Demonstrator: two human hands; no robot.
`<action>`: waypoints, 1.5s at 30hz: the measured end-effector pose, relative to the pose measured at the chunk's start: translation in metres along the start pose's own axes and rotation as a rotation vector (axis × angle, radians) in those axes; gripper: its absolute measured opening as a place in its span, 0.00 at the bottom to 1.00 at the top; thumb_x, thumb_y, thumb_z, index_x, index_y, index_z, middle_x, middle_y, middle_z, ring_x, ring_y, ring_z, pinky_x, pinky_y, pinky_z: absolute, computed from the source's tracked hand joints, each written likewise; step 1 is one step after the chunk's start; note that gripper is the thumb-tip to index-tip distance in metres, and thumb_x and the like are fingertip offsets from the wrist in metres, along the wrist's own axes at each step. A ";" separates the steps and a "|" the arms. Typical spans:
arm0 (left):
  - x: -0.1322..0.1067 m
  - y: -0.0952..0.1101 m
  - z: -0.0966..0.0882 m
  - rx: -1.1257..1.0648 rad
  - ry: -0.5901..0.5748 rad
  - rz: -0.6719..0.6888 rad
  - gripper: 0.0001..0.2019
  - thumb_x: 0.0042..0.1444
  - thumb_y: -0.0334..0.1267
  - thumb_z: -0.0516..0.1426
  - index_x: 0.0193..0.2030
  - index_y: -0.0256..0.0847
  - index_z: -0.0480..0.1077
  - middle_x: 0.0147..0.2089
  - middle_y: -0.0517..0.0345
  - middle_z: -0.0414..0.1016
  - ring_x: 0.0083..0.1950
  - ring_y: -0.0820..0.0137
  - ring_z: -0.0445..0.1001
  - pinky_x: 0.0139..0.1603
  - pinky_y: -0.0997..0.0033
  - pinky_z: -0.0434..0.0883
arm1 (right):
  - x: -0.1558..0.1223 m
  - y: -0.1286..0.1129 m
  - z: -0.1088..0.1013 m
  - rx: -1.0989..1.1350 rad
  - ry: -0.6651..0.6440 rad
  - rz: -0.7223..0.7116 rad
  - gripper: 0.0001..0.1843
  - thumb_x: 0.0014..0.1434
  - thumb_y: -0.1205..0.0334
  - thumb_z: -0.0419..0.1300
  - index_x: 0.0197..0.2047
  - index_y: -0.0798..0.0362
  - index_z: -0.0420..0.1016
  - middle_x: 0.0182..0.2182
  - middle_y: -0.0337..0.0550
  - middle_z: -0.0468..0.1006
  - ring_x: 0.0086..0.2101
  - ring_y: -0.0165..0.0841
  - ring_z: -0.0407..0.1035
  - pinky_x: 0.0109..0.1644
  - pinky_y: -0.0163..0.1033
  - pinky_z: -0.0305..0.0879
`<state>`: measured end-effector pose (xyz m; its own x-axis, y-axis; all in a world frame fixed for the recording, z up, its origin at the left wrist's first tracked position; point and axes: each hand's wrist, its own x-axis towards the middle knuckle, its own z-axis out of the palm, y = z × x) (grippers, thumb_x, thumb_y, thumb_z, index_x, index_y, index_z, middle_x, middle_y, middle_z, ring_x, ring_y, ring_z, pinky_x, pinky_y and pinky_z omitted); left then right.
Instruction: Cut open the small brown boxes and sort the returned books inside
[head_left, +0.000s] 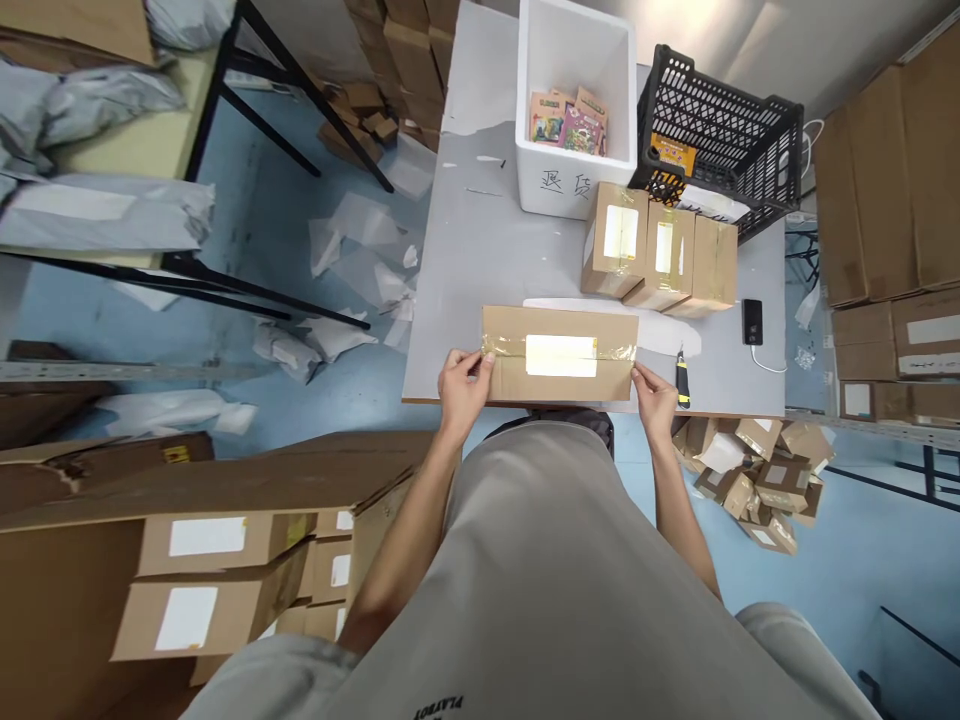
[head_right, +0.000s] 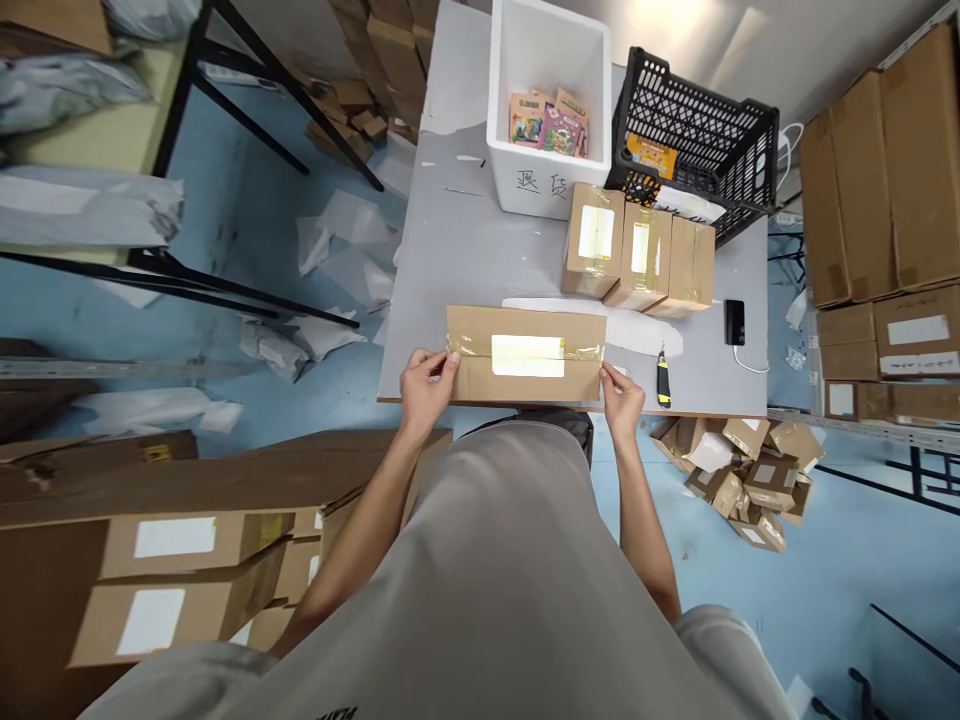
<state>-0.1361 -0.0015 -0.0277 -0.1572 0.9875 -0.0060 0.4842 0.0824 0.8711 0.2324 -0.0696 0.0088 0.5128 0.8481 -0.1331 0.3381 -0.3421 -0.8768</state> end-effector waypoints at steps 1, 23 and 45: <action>0.005 0.004 -0.002 0.030 0.005 0.005 0.22 0.73 0.56 0.60 0.48 0.40 0.87 0.39 0.55 0.73 0.42 0.64 0.76 0.49 0.64 0.74 | 0.003 -0.004 -0.001 -0.020 -0.004 -0.009 0.31 0.66 0.37 0.70 0.58 0.53 0.93 0.56 0.52 0.91 0.57 0.55 0.86 0.73 0.63 0.76; -0.034 -0.095 0.038 -0.084 -0.465 -0.278 0.39 0.45 0.48 0.73 0.65 0.35 0.79 0.66 0.36 0.84 0.69 0.40 0.81 0.74 0.42 0.76 | -0.006 0.111 0.032 -0.122 -0.410 0.183 0.36 0.49 0.33 0.75 0.50 0.54 0.89 0.48 0.57 0.92 0.51 0.57 0.85 0.63 0.61 0.79; 0.005 -0.016 0.018 0.080 -0.216 -0.444 0.25 0.61 0.66 0.67 0.41 0.44 0.88 0.42 0.51 0.90 0.50 0.49 0.86 0.52 0.58 0.77 | 0.009 0.029 0.020 -0.055 -0.382 0.123 0.51 0.56 0.11 0.63 0.47 0.55 0.91 0.48 0.52 0.93 0.54 0.55 0.86 0.59 0.53 0.83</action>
<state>-0.1298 0.0046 -0.0507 -0.1851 0.8592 -0.4770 0.4769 0.5030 0.7209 0.2311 -0.0643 -0.0274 0.2252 0.8854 -0.4068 0.3399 -0.4626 -0.8188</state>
